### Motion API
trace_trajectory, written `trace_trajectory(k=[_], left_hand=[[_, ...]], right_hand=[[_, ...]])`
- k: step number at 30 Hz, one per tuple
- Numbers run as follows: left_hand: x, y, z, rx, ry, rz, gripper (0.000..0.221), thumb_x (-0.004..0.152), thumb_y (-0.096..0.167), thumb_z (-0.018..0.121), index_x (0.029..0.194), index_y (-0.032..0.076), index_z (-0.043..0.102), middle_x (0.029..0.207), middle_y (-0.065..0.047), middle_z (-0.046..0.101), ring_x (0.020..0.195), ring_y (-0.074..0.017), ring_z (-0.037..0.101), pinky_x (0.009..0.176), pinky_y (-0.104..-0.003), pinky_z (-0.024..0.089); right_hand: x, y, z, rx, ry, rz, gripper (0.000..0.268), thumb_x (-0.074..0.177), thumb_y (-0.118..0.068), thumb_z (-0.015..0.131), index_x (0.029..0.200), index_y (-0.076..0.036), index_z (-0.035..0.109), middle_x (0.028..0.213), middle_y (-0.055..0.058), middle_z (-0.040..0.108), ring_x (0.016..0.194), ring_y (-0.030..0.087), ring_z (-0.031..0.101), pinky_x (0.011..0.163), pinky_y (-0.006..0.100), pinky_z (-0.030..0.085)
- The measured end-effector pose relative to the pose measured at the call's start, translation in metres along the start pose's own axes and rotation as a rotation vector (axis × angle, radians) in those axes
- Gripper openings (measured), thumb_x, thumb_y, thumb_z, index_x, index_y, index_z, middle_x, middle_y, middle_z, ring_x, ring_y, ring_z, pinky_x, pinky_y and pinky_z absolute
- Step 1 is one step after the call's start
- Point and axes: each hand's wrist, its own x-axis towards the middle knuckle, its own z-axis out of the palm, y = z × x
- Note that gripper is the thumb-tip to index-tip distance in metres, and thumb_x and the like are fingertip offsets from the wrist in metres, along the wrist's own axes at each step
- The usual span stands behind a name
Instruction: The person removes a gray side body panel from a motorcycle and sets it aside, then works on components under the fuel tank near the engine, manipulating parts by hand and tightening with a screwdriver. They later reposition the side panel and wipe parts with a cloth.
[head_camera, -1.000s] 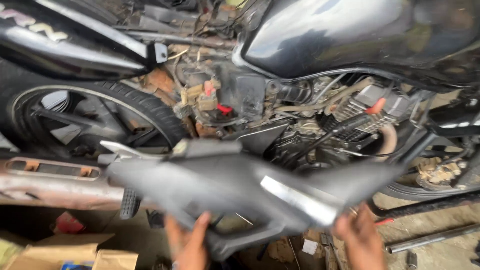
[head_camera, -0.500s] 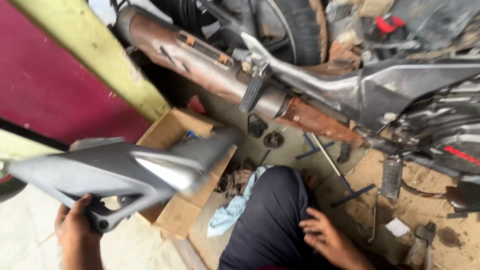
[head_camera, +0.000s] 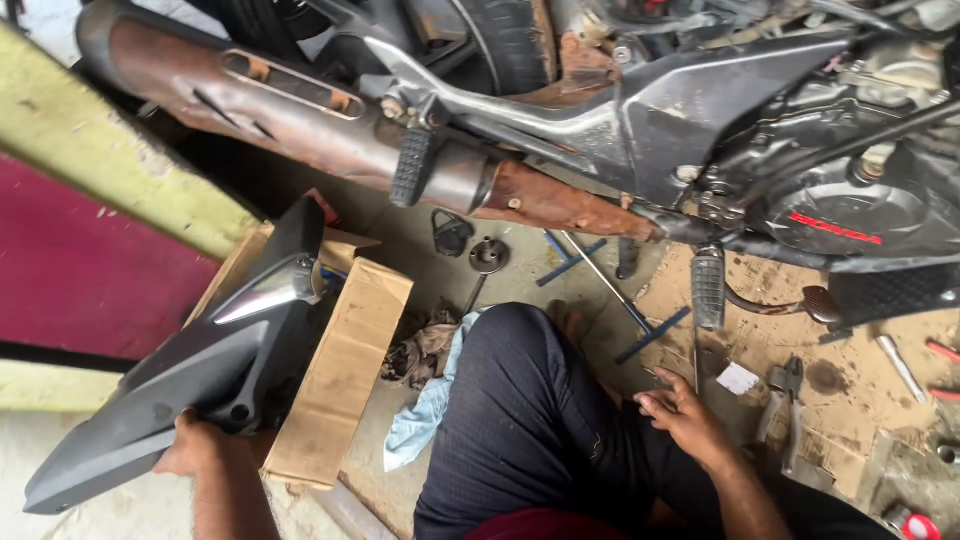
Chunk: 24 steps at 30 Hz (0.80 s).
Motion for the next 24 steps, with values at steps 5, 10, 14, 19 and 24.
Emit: trace_trajectory(k=[5,10,14,19,24], left_hand=[[0.025,-0.034,0.016,0.556,0.286,-0.114,0.101,0.087,0.037,0.079,0.153,0.004,0.009,0.154,-0.019,0.027,0.132,-0.043,0.044,0.098,-0.06,0.048],[-0.016,-0.09,0.036,1.007,0.065,1.245,0.097,0.085,0.036,0.091,0.144,-0.014,0.032,0.145,-0.035,0.036,0.135,-0.0577,0.042,0.109,-0.066,0.035],[-0.102,-0.132,0.148,0.852,-0.796,1.215,0.053,0.078,0.01,0.076,0.129,0.009,0.062,0.129,-0.016,0.067,0.125,-0.0356,0.06,0.112,-0.046,0.044],[-0.132,-0.238,0.285,1.436,-1.201,0.963,0.097,0.076,0.032,0.081,0.159,0.011,0.033,0.156,-0.015,0.039,0.131,-0.043,0.047,0.103,-0.049,0.044],[-0.099,-0.366,0.394,1.716,-1.412,1.096,0.054,0.093,0.033,0.069,0.146,0.022,0.06,0.152,-0.011,0.059,0.139,-0.0332,0.058,0.115,-0.047,0.047]], right_hand=[[0.014,0.01,0.001,-0.024,-0.015,0.0,0.078,0.091,-0.032,0.066,0.157,-0.009,0.029,0.123,0.014,0.073,0.108,0.024,0.071,0.089,0.043,0.059],[0.023,0.005,0.0,-0.072,-0.013,0.082,0.079,0.091,-0.034,0.066,0.157,-0.013,0.029,0.124,0.014,0.072,0.11,0.024,0.072,0.092,0.042,0.061],[0.03,0.004,-0.001,0.001,-0.011,0.084,0.077,0.091,-0.033,0.066,0.156,-0.012,0.031,0.124,0.014,0.073,0.112,0.024,0.071,0.092,0.043,0.06],[0.036,0.042,-0.013,0.109,0.01,-0.089,0.077,0.089,-0.031,0.071,0.155,-0.01,0.038,0.119,0.015,0.074,0.101,0.024,0.069,0.082,0.041,0.056],[-0.01,0.093,-0.022,0.111,0.073,-0.132,0.079,0.09,-0.03,0.076,0.155,-0.016,0.033,0.115,0.01,0.078,0.104,0.016,0.073,0.091,0.034,0.059]])
